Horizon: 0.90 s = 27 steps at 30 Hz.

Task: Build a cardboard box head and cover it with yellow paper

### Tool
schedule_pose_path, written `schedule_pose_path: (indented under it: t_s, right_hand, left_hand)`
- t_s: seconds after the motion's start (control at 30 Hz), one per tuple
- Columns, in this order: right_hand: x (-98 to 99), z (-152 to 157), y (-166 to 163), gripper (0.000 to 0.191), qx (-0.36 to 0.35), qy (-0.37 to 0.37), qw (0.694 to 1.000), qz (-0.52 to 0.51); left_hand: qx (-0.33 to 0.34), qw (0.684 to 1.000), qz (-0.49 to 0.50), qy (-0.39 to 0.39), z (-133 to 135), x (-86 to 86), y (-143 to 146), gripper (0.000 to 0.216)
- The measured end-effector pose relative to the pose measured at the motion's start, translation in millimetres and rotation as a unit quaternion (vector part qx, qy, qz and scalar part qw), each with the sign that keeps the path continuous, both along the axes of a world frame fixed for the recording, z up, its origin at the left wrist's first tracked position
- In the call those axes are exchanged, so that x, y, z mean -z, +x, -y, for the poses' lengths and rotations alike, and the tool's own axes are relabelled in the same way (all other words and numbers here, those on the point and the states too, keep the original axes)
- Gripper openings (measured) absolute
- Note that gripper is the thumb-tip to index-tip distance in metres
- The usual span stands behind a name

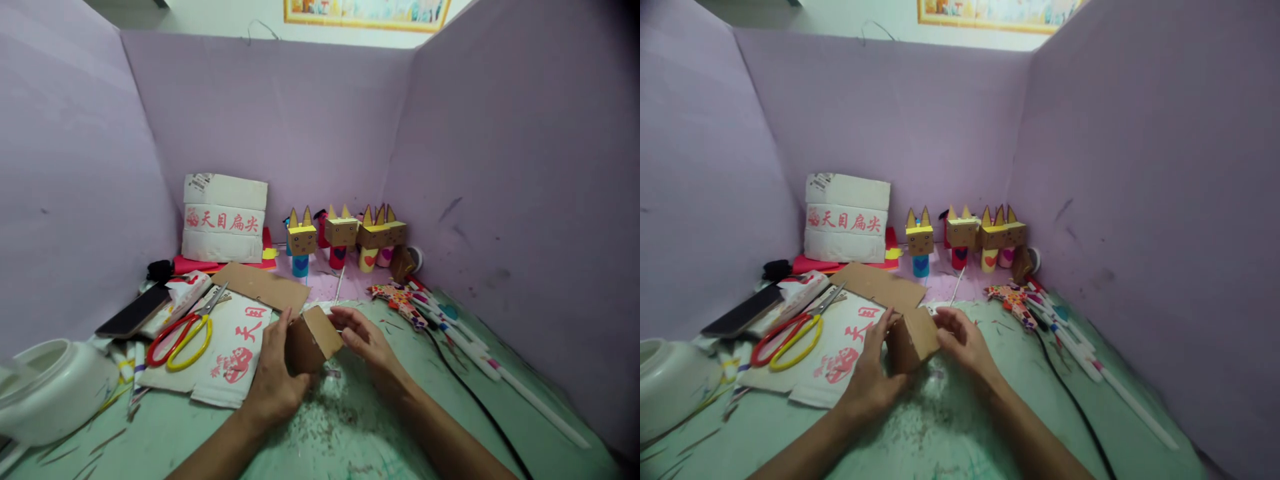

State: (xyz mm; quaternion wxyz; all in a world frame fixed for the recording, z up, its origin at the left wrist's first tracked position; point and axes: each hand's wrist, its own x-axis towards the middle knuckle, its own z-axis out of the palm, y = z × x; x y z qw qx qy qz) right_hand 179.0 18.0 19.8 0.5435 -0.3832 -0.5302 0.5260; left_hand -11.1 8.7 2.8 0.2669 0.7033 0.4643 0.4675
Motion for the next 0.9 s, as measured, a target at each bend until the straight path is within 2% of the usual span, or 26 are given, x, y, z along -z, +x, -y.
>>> schedule_pose_path:
  t_s: [0.13, 0.23, 0.3, 0.37, 0.47, 0.53, 0.63, 0.73, 0.8, 0.9]
  right_hand:
    - [0.0, 3, -3, 0.074, -0.025, 0.046, 0.993, 0.107]
    - [-3.5, 3, -4, 0.068, 0.011, 0.048, 0.987, 0.151]
    - [-6.5, 2, -1, 0.063, 0.032, 0.033, 0.990, 0.136]
    - [-8.5, 1, 3, 0.063, 0.028, 0.024, 0.995, 0.092]
    - [-8.1, 0, 6, 0.067, -0.006, 0.039, 0.998, 0.058]
    - [-6.1, 0, 5, 0.069, -0.026, 0.064, 0.995, 0.065]
    - [-3.5, 0, 3, 0.068, -0.051, 0.097, 0.990, 0.091]
    - [-2.3, 1, 4, 0.076, -0.057, 0.123, 0.981, 0.138]
    - [-1.3, 1, 6, 0.080, -0.054, 0.130, 0.977, 0.157]
    - [0.7, 0, 9, 0.073, -0.043, 0.108, 0.976, 0.185]
  left_hand:
    - [-0.006, 0.986, -0.105, 0.129, 4, 2.9, 3, 0.089]
    - [0.014, 0.981, -0.123, 0.150, 3, 2.1, 4, 0.086]
    - [0.021, 0.991, -0.073, 0.113, 1, 0.0, 3, 0.083]
    - [0.027, 0.999, 0.014, 0.036, -3, -2.4, 0, 0.082]
    - [0.068, 0.988, 0.114, -0.081, -8, -6.7, -4, 0.082]
    - [0.085, 0.981, 0.129, -0.121, -9, -10.8, -5, 0.082]
    - [0.044, 0.984, 0.111, -0.129, -8, -18.1, -4, 0.075]
    - [-0.006, 0.991, 0.080, -0.107, -8, -21.9, -3, 0.067]
    - [-0.007, 0.994, 0.067, -0.089, -8, -21.4, -3, 0.064]
    - [0.018, 0.994, 0.060, -0.094, -9, -19.2, -2, 0.064]
